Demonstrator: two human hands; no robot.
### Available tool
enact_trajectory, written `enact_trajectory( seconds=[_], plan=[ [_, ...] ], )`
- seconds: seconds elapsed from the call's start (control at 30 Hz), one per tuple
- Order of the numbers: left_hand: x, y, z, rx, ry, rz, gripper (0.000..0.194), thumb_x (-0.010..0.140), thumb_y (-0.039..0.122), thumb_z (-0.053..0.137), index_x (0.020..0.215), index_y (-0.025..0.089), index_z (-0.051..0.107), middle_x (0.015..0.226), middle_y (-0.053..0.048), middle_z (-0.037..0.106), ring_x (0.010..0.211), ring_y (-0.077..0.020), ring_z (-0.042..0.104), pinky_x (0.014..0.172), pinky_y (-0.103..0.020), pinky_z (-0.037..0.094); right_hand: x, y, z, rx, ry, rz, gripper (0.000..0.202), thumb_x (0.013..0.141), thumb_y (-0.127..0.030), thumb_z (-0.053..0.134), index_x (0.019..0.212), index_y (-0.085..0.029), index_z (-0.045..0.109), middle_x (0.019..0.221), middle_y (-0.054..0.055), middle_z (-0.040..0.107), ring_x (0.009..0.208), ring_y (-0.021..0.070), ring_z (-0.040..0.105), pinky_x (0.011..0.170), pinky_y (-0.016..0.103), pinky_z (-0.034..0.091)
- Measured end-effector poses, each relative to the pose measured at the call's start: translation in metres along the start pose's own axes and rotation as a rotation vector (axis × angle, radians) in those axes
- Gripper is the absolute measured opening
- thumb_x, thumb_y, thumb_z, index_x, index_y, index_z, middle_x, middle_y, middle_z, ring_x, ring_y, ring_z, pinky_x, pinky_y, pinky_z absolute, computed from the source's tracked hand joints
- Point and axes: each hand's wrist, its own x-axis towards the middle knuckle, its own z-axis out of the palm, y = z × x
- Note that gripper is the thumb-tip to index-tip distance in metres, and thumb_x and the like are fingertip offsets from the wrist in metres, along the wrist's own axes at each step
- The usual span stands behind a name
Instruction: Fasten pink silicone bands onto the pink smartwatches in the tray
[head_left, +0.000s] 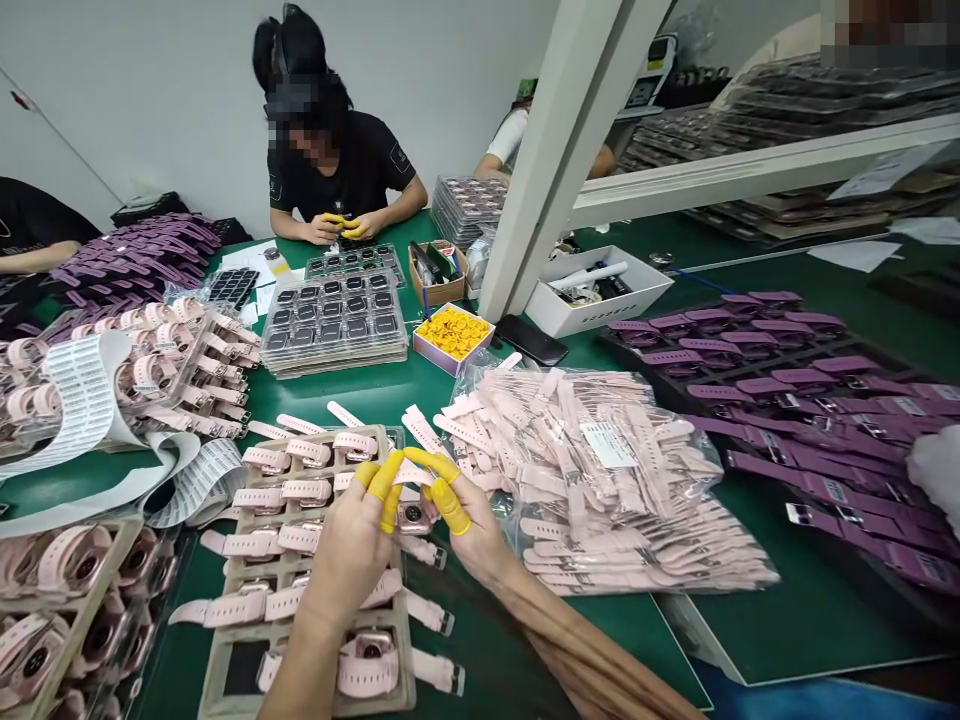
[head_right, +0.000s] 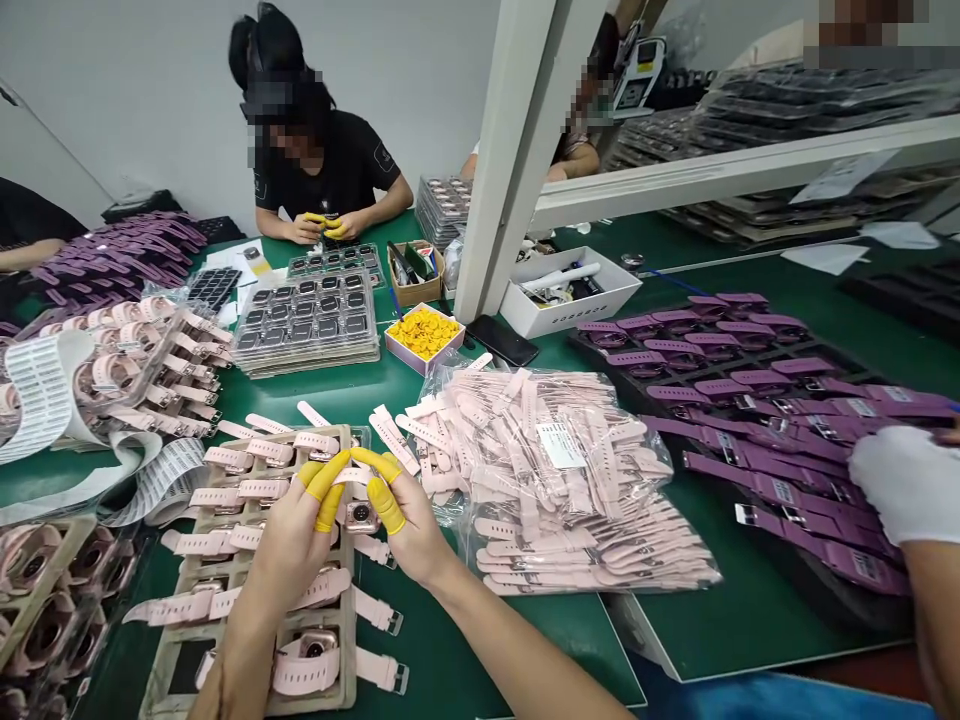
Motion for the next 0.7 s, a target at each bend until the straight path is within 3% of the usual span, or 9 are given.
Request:
enact_trajectory(
  seconds=[0.13,0.33,0.5,0.7],
  plan=[
    [0.003,0.002,-0.005,0.022,0.060,0.041,0.044,0.100,0.014,0.048,0.143,0.018,0.057,0.119,-0.015,0.070,0.109,-0.0267,0.073,0.090,-0.036,0.064,0.000,-0.003,0.000,0.101,0.008,0.014,0.043,0.104,-0.057,0.046,0.126,-0.028,0.069,0.079,0.003,0.060,0.073,0.0208,0.056,0.072,0.036,0.054],
    [0.005,0.008,-0.005,0.168,0.012,0.131,0.038,0.098,0.010,0.045,0.131,0.015,0.064,0.103,-0.013,0.072,0.084,-0.0233,0.075,0.071,-0.032,0.066,0.004,-0.010,0.003,0.374,0.106,0.066,0.033,0.097,-0.052,0.065,0.122,-0.030,0.061,0.083,-0.003,0.055,0.061,0.0121,0.050,0.055,0.025,0.048],
    [0.003,0.007,-0.002,0.175,0.002,0.133,0.027,0.097,0.011,0.048,0.113,0.011,0.070,0.104,-0.015,0.072,0.087,-0.0230,0.074,0.073,-0.030,0.066,0.009,-0.012,0.003,0.389,0.115,0.085,0.029,0.093,-0.052,0.072,0.105,-0.027,0.062,0.072,-0.005,0.057,0.054,0.0098,0.052,0.052,0.022,0.048],
    [0.003,0.003,-0.002,0.146,0.029,0.113,0.032,0.096,0.009,0.047,0.119,0.014,0.069,0.105,-0.013,0.070,0.086,-0.0202,0.074,0.075,-0.028,0.066,0.014,-0.012,0.001,0.379,0.158,0.189,0.036,0.085,-0.053,0.080,0.103,-0.023,0.074,0.070,-0.003,0.063,0.051,0.0091,0.052,0.049,0.022,0.048]
  ],
)
